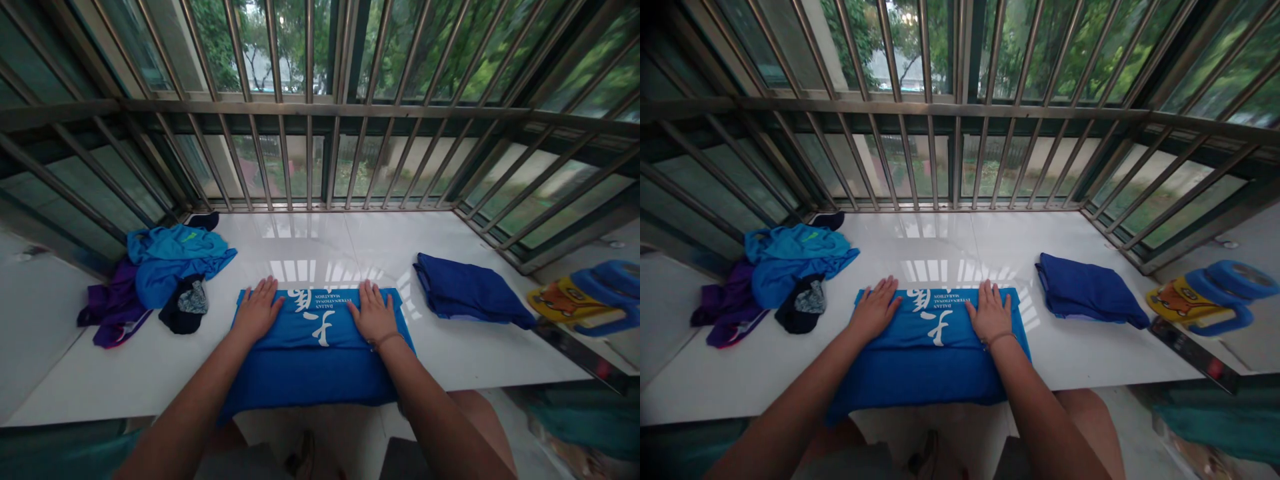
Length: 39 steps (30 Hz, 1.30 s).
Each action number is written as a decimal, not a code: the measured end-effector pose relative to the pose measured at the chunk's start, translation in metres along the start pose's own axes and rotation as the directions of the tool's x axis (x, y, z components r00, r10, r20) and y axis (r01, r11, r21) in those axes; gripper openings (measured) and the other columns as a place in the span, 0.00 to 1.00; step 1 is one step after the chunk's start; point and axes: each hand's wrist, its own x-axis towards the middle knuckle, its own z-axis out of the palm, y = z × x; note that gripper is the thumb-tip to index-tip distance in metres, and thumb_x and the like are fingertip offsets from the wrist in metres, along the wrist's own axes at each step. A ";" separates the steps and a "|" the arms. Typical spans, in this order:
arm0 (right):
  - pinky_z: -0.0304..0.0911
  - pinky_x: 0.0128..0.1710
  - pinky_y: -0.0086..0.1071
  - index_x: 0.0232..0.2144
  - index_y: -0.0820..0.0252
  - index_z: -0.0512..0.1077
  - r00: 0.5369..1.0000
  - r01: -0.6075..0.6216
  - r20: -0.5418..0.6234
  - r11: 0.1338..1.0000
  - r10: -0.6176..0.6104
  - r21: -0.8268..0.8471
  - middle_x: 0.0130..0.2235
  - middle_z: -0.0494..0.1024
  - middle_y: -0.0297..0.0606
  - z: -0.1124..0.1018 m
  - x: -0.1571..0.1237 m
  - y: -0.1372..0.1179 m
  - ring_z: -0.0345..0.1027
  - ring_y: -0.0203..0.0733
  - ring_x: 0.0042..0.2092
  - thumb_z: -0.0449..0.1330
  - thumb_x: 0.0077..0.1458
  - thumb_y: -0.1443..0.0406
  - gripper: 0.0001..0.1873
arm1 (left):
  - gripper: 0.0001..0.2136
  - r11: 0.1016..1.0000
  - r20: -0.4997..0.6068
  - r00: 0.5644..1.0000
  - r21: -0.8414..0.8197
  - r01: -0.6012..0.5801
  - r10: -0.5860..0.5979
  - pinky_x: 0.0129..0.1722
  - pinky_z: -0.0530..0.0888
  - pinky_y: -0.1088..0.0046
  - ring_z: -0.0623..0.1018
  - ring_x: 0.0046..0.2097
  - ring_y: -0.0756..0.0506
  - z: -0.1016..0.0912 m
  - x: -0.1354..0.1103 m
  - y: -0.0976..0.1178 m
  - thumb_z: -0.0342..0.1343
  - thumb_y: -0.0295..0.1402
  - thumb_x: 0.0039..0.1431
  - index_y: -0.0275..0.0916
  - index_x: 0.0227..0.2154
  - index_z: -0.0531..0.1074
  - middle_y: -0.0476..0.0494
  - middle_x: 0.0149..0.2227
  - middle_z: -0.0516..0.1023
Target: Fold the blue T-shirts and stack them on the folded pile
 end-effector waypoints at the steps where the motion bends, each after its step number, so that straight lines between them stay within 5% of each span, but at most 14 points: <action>1: 0.39 0.76 0.70 0.78 0.61 0.58 1.000 -0.027 -0.016 0.999 0.026 -0.018 0.80 0.54 0.54 -0.002 0.000 0.013 0.45 0.65 0.80 0.48 0.77 0.50 0.36 | 0.28 1.000 -0.010 1.000 0.003 0.004 -0.004 0.74 0.59 0.38 0.65 0.77 0.30 -0.006 0.000 -0.014 0.44 0.45 0.78 0.40 0.73 0.67 0.30 0.76 0.65; 4: 0.39 0.73 0.75 0.74 0.56 0.65 0.999 0.013 -0.037 0.996 -0.016 -0.088 0.76 0.64 0.55 -0.020 0.007 0.052 0.58 0.65 0.75 0.49 0.77 0.55 0.30 | 0.25 0.999 0.034 0.998 0.012 -0.053 0.053 0.68 0.68 0.47 0.74 0.69 0.31 -0.030 0.007 -0.047 0.49 0.46 0.75 0.39 0.65 0.75 0.29 0.68 0.77; 6: 0.46 0.72 0.72 0.70 0.56 0.70 0.992 0.122 0.030 0.986 -0.119 -0.112 0.69 0.74 0.56 -0.037 0.018 0.074 0.67 0.64 0.69 0.54 0.75 0.55 0.27 | 0.22 0.996 0.164 0.983 0.015 -0.085 0.081 0.59 0.74 0.54 0.81 0.58 0.33 -0.048 0.016 -0.060 0.54 0.47 0.72 0.41 0.59 0.79 0.33 0.54 0.85; 9: 0.66 0.62 0.51 0.60 0.55 0.79 0.951 0.250 0.201 0.966 -0.233 -0.063 0.52 0.86 0.49 -0.062 0.040 0.095 0.79 0.56 0.55 0.64 0.68 0.57 0.21 | 0.15 0.994 0.371 0.923 -0.004 -0.113 0.106 0.48 0.75 0.62 0.82 0.45 0.37 -0.070 0.035 -0.067 0.60 0.44 0.67 0.44 0.49 0.81 0.41 0.40 0.85; 12: 0.69 0.49 0.35 0.49 0.55 0.83 0.929 0.303 0.229 0.953 -0.291 -0.022 0.41 0.86 0.41 -0.081 0.060 0.100 0.80 0.48 0.44 0.67 0.64 0.62 0.11 | 0.09 0.977 0.378 0.901 -0.064 -0.204 0.213 0.48 0.74 0.64 0.81 0.48 0.37 -0.086 0.055 -0.066 0.63 0.42 0.63 0.43 0.39 0.80 0.41 0.42 0.84; 14: 0.68 0.50 0.35 0.49 0.56 0.83 0.939 0.308 0.166 0.951 -0.300 -0.026 0.44 0.85 0.44 -0.092 0.069 0.098 0.79 0.49 0.47 0.64 0.67 0.63 0.11 | 0.09 0.967 0.312 0.916 -0.104 -0.231 0.252 0.51 0.74 0.63 0.81 0.50 0.37 -0.097 0.067 -0.064 0.61 0.42 0.65 0.42 0.39 0.78 0.39 0.45 0.83; 17: 0.68 0.54 0.39 0.53 0.59 0.81 0.957 0.280 -0.063 0.959 -0.282 -0.035 0.50 0.81 0.50 -0.108 0.073 0.093 0.76 0.52 0.51 0.58 0.72 0.62 0.15 | 0.11 0.985 0.214 0.963 -0.093 -0.145 0.162 0.46 0.74 0.63 0.81 0.45 0.37 -0.116 0.081 -0.057 0.56 0.43 0.69 0.41 0.41 0.76 0.39 0.42 0.83; 20: 0.69 0.53 0.40 0.50 0.58 0.82 0.900 0.290 -0.338 0.957 -0.276 -0.011 0.49 0.78 0.49 -0.118 0.064 0.094 0.74 0.52 0.50 0.59 0.70 0.63 0.13 | 0.11 0.993 0.096 0.989 -0.057 -0.104 0.110 0.42 0.73 0.64 0.80 0.41 0.38 -0.133 0.080 -0.049 0.54 0.42 0.70 0.42 0.43 0.74 0.41 0.39 0.82; 22: 0.70 0.52 0.40 0.50 0.58 0.82 0.861 0.325 -0.412 0.946 -0.298 -0.004 0.49 0.77 0.48 -0.117 0.052 0.097 0.74 0.52 0.50 0.60 0.67 0.66 0.13 | 0.11 0.989 0.016 0.990 -0.042 -0.141 0.142 0.44 0.73 0.63 0.80 0.42 0.37 -0.138 0.068 -0.044 0.54 0.42 0.71 0.41 0.42 0.75 0.40 0.39 0.82; 25: 0.71 0.53 0.43 0.52 0.57 0.81 0.848 0.360 -0.408 0.933 -0.337 -0.021 0.50 0.79 0.48 -0.101 0.029 0.108 0.73 0.53 0.51 0.60 0.65 0.69 0.16 | 0.10 0.975 -0.027 0.975 -0.035 -0.219 0.219 0.48 0.73 0.60 0.81 0.44 0.36 -0.130 0.033 -0.039 0.56 0.42 0.71 0.42 0.42 0.78 0.40 0.39 0.83; 31: 0.71 0.57 0.44 0.50 0.55 0.82 0.907 0.346 -0.249 0.938 -0.340 -0.021 0.51 0.80 0.46 -0.052 -0.003 0.135 0.74 0.53 0.52 0.59 0.61 0.72 0.19 | 0.07 0.948 0.021 0.949 -0.057 -0.313 0.315 0.55 0.73 0.55 0.83 0.48 0.37 -0.081 -0.045 -0.038 0.57 0.35 0.72 0.45 0.44 0.81 0.41 0.44 0.86; 35: 0.71 0.58 0.44 0.51 0.58 0.79 0.935 0.272 -0.236 0.962 -0.265 -0.003 0.52 0.79 0.49 -0.041 -0.012 0.141 0.75 0.54 0.53 0.60 0.61 0.70 0.17 | 0.07 0.977 -0.040 0.979 -0.073 -0.201 0.198 0.53 0.75 0.57 0.82 0.50 0.36 -0.067 -0.075 -0.033 0.59 0.36 0.71 0.44 0.46 0.80 0.39 0.48 0.84; 39: 0.72 0.52 0.44 0.49 0.61 0.75 0.956 0.145 -0.266 0.986 -0.120 0.077 0.47 0.81 0.51 -0.032 -0.030 0.139 0.78 0.56 0.49 0.60 0.66 0.63 0.12 | 0.14 0.994 -0.066 0.997 -0.103 -0.034 0.027 0.47 0.75 0.58 0.81 0.46 0.35 -0.061 -0.100 -0.021 0.62 0.49 0.70 0.43 0.40 0.79 0.40 0.41 0.83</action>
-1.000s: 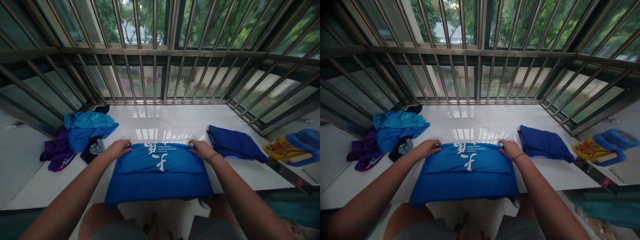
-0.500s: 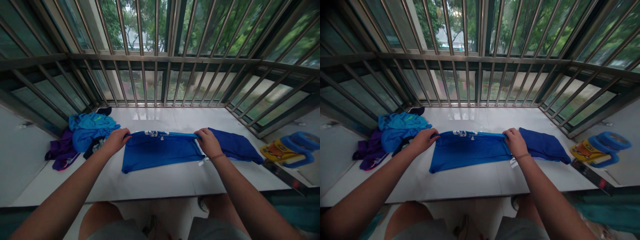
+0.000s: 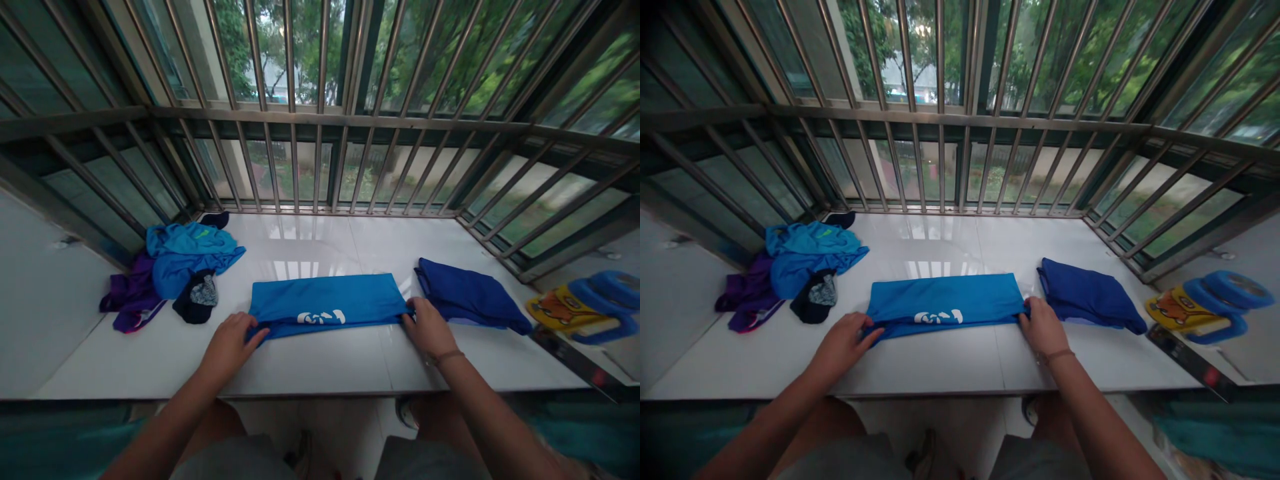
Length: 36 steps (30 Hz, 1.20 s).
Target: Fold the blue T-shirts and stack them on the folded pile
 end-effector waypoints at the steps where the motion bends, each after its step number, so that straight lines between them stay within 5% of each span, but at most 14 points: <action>1: 0.72 0.51 0.44 0.49 0.61 0.75 1.000 0.000 0.005 1.000 0.000 0.028 0.46 0.81 0.51 0.002 -0.006 -0.002 0.78 0.55 0.48 0.60 0.68 0.60 0.12 | 0.15 1.000 0.019 1.000 -0.004 0.004 -0.004 0.47 0.75 0.57 0.81 0.46 0.35 0.003 -0.006 0.003 0.63 0.51 0.69 0.43 0.40 0.80 0.40 0.41 0.83; 6: 0.71 0.52 0.46 0.52 0.59 0.76 0.991 0.135 -0.006 0.989 -0.135 0.061 0.48 0.83 0.50 0.011 -0.032 -0.005 0.77 0.57 0.49 0.59 0.71 0.53 0.17 | 0.10 0.999 0.029 0.999 -0.030 -0.039 0.040 0.48 0.75 0.58 0.81 0.47 0.36 0.016 -0.025 -0.001 0.61 0.44 0.72 0.44 0.44 0.82 0.40 0.45 0.85; 13: 0.73 0.49 0.45 0.48 0.55 0.82 0.950 0.284 0.112 0.955 -0.292 0.082 0.44 0.84 0.47 -0.012 -0.046 0.020 0.77 0.53 0.46 0.54 0.74 0.62 0.16 | 0.11 0.932 0.099 0.928 0.001 -0.362 0.360 0.54 0.74 0.62 0.82 0.53 0.40 -0.007 -0.042 -0.043 0.55 0.32 0.74 0.49 0.42 0.84 0.44 0.49 0.87; 19: 0.76 0.48 0.45 0.45 0.52 0.82 0.942 0.278 0.159 0.953 -0.294 0.116 0.44 0.84 0.46 -0.031 -0.071 0.019 0.79 0.53 0.45 0.54 0.72 0.61 0.15 | 0.24 0.909 0.192 0.907 0.116 -0.400 0.375 0.60 0.74 0.57 0.82 0.59 0.39 -0.021 -0.072 -0.059 0.52 0.21 0.68 0.54 0.54 0.83 0.46 0.58 0.86; 23: 0.75 0.45 0.42 0.42 0.51 0.82 0.929 0.268 0.245 0.960 -0.278 0.074 0.42 0.83 0.44 -0.043 -0.082 0.015 0.79 0.51 0.43 0.53 0.72 0.62 0.15 | 0.16 0.922 0.213 0.915 0.113 -0.371 0.342 0.59 0.75 0.57 0.83 0.58 0.38 -0.029 -0.078 -0.048 0.55 0.30 0.73 0.53 0.54 0.84 0.44 0.59 0.85; 28: 0.76 0.47 0.42 0.47 0.53 0.79 0.971 0.162 0.172 0.986 -0.165 0.035 0.46 0.83 0.45 -0.048 -0.074 0.011 0.81 0.52 0.46 0.55 0.70 0.61 0.12 | 0.15 0.967 0.126 0.970 0.129 -0.222 0.206 0.55 0.78 0.56 0.85 0.53 0.35 -0.036 -0.061 -0.034 0.55 0.44 0.76 0.46 0.50 0.84 0.38 0.52 0.87; 32: 0.76 0.55 0.46 0.59 0.54 0.77 0.955 0.237 0.166 0.969 -0.246 0.071 0.56 0.81 0.50 -0.038 -0.051 -0.003 0.80 0.55 0.53 0.65 0.67 0.56 0.21 | 0.19 0.968 0.030 0.989 0.200 -0.149 0.146 0.56 0.78 0.51 0.82 0.58 0.30 -0.025 -0.030 -0.025 0.58 0.39 0.72 0.42 0.61 0.79 0.31 0.60 0.83; 36: 0.75 0.57 0.45 0.58 0.52 0.80 0.904 0.327 0.258 0.940 -0.340 0.094 0.59 0.80 0.49 -0.029 -0.031 -0.010 0.80 0.54 0.55 0.66 0.64 0.62 0.20 | 0.12 0.957 0.146 0.978 0.228 -0.179 0.148 0.52 0.77 0.54 0.82 0.53 0.32 -0.017 -0.007 -0.017 0.57 0.31 0.68 0.44 0.48 0.84 0.35 0.51 0.86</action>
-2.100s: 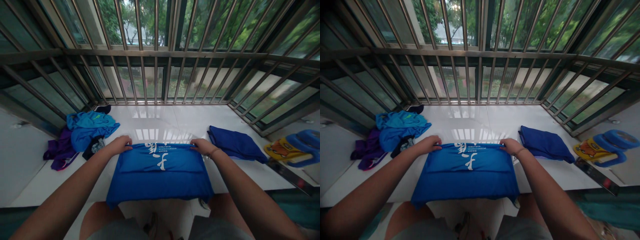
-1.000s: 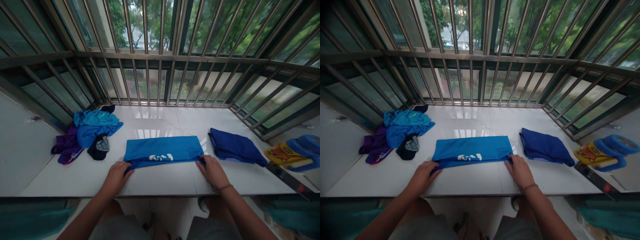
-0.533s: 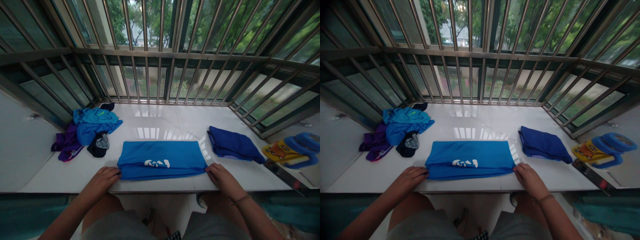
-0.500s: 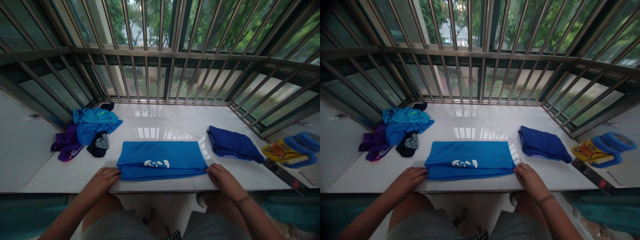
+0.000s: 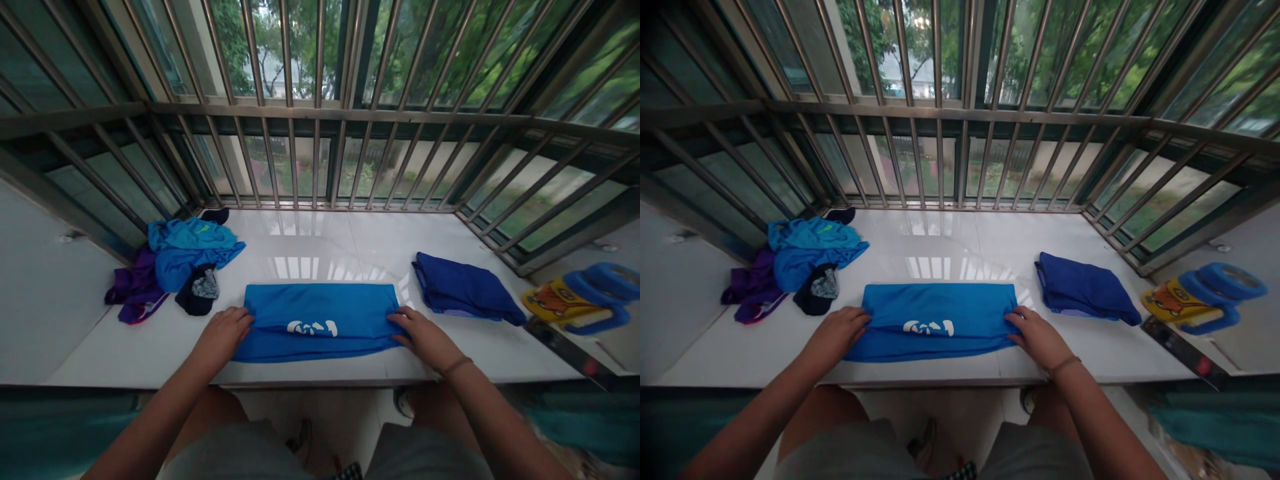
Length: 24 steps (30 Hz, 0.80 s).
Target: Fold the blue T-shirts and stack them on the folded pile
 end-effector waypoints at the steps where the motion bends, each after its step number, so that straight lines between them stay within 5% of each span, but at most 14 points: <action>1: 0.75 0.57 0.44 0.54 0.52 0.82 1.000 0.010 0.018 1.000 -0.010 -0.002 0.56 0.81 0.47 -0.001 0.004 0.001 0.80 0.53 0.54 0.64 0.65 0.63 0.16 | 0.11 1.000 0.021 1.000 -0.002 -0.007 0.007 0.51 0.77 0.55 0.82 0.51 0.33 -0.001 0.003 0.000 0.56 0.31 0.68 0.44 0.44 0.84 0.36 0.49 0.86; 8: 0.73 0.51 0.39 0.47 0.55 0.82 0.998 -0.006 0.065 0.998 0.002 0.056 0.46 0.84 0.44 -0.032 0.038 0.010 0.81 0.50 0.47 0.56 0.71 0.63 0.14 | 0.11 0.983 0.076 0.995 -0.176 -0.044 0.058 0.50 0.77 0.58 0.82 0.49 0.36 -0.023 0.028 -0.020 0.55 0.32 0.69 0.45 0.44 0.83 0.39 0.46 0.86; 14: 0.73 0.53 0.40 0.51 0.57 0.80 0.987 -0.038 -0.156 0.999 0.038 0.002 0.48 0.84 0.47 -0.061 0.061 0.011 0.80 0.50 0.49 0.53 0.75 0.61 0.16 | 0.14 0.992 -0.032 0.997 -0.103 -0.068 0.065 0.54 0.77 0.54 0.83 0.51 0.34 -0.043 0.035 -0.027 0.53 0.38 0.73 0.45 0.47 0.84 0.36 0.50 0.86; 17: 0.73 0.55 0.42 0.50 0.56 0.80 0.977 0.022 -0.210 0.999 -0.028 -0.033 0.49 0.84 0.48 -0.050 0.042 0.015 0.79 0.51 0.51 0.54 0.75 0.62 0.15 | 0.15 0.996 -0.098 0.993 -0.056 -0.067 0.061 0.55 0.77 0.51 0.83 0.55 0.32 -0.026 0.009 -0.020 0.53 0.39 0.74 0.45 0.49 0.85 0.35 0.54 0.86; 24: 0.74 0.56 0.51 0.52 0.53 0.81 0.982 0.070 -0.168 0.993 -0.086 -0.099 0.53 0.84 0.49 0.013 -0.025 0.025 0.78 0.56 0.54 0.58 0.72 0.61 0.13 | 0.18 0.992 -0.154 0.988 -0.123 -0.013 -0.006 0.54 0.82 0.55 0.85 0.53 0.37 0.031 -0.049 -0.001 0.49 0.34 0.74 0.47 0.50 0.86 0.38 0.53 0.87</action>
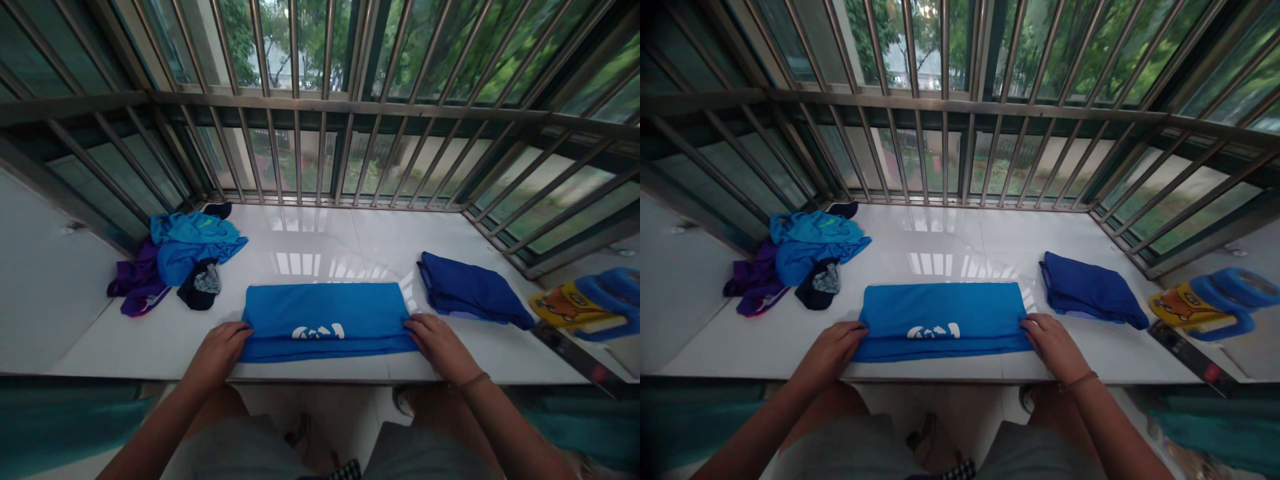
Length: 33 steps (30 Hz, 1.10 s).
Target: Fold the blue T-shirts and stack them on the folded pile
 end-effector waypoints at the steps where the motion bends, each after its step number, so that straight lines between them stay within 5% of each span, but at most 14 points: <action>1: 0.74 0.58 0.52 0.55 0.53 0.80 1.000 -0.018 -0.023 1.000 0.018 0.001 0.55 0.82 0.50 0.003 -0.004 -0.001 0.77 0.57 0.56 0.60 0.71 0.59 0.15 | 0.17 1.000 -0.014 1.000 -0.002 0.002 -0.002 0.55 0.82 0.54 0.85 0.53 0.37 0.001 -0.002 0.001 0.50 0.35 0.74 0.47 0.50 0.86 0.37 0.53 0.87; 5: 0.72 0.62 0.54 0.64 0.55 0.75 1.000 -0.011 -0.030 1.000 0.011 -0.015 0.61 0.79 0.53 0.004 0.004 -0.005 0.75 0.59 0.60 0.64 0.69 0.59 0.24 | 0.15 1.000 0.010 0.999 -0.004 -0.031 0.031 0.56 0.80 0.52 0.84 0.55 0.35 -0.002 0.006 0.005 0.54 0.39 0.74 0.45 0.54 0.84 0.35 0.55 0.86; 10: 0.74 0.55 0.46 0.53 0.52 0.82 0.981 0.060 0.186 0.998 -0.056 -0.018 0.50 0.85 0.46 -0.011 0.046 -0.007 0.78 0.54 0.52 0.62 0.66 0.67 0.16 | 0.12 0.999 0.173 0.984 -0.024 -0.042 0.045 0.53 0.79 0.55 0.84 0.52 0.35 -0.016 0.036 0.003 0.57 0.33 0.70 0.46 0.50 0.84 0.37 0.51 0.86; 14: 0.73 0.51 0.37 0.49 0.54 0.83 0.951 0.011 0.307 0.998 -0.031 0.069 0.47 0.87 0.43 -0.035 0.097 0.002 0.81 0.49 0.48 0.62 0.66 0.67 0.13 | 0.09 0.976 0.316 0.945 -0.218 -0.013 0.083 0.50 0.78 0.63 0.84 0.47 0.39 -0.040 0.081 -0.010 0.58 0.34 0.68 0.47 0.42 0.84 0.41 0.44 0.87; 18: 0.70 0.46 0.34 0.44 0.57 0.84 0.963 -0.023 0.269 0.999 0.015 0.028 0.43 0.88 0.44 -0.065 0.144 0.013 0.81 0.47 0.43 0.61 0.68 0.66 0.10 | 0.12 0.951 0.441 0.897 -0.283 0.127 0.011 0.38 0.75 0.68 0.82 0.36 0.42 -0.073 0.125 -0.023 0.57 0.44 0.68 0.46 0.34 0.82 0.47 0.34 0.85; 20: 0.70 0.48 0.35 0.47 0.58 0.82 0.979 -0.026 0.201 1.000 0.025 0.003 0.45 0.87 0.45 -0.079 0.153 0.013 0.80 0.48 0.45 0.59 0.71 0.64 0.12 | 0.14 0.959 0.379 0.925 -0.252 0.128 -0.024 0.38 0.75 0.68 0.82 0.36 0.41 -0.087 0.133 -0.023 0.56 0.46 0.68 0.45 0.35 0.82 0.46 0.34 0.85; 25: 0.69 0.56 0.41 0.54 0.58 0.80 1.000 0.001 0.024 0.998 0.000 -0.055 0.50 0.84 0.49 -0.077 0.109 -0.001 0.77 0.51 0.52 0.58 0.72 0.63 0.15 | 0.15 0.993 0.100 0.995 -0.114 -0.007 0.018 0.50 0.76 0.61 0.84 0.47 0.37 -0.087 0.093 -0.004 0.54 0.45 0.74 0.45 0.48 0.84 0.39 0.46 0.87; 33: 0.75 0.51 0.43 0.52 0.54 0.83 0.997 0.075 -0.018 0.996 -0.076 -0.037 0.51 0.85 0.46 -0.005 0.003 -0.004 0.79 0.51 0.50 0.60 0.65 0.70 0.17 | 0.14 0.997 0.042 0.998 -0.060 -0.050 0.053 0.47 0.78 0.61 0.84 0.47 0.39 -0.012 -0.007 0.014 0.52 0.35 0.75 0.48 0.45 0.85 0.41 0.47 0.87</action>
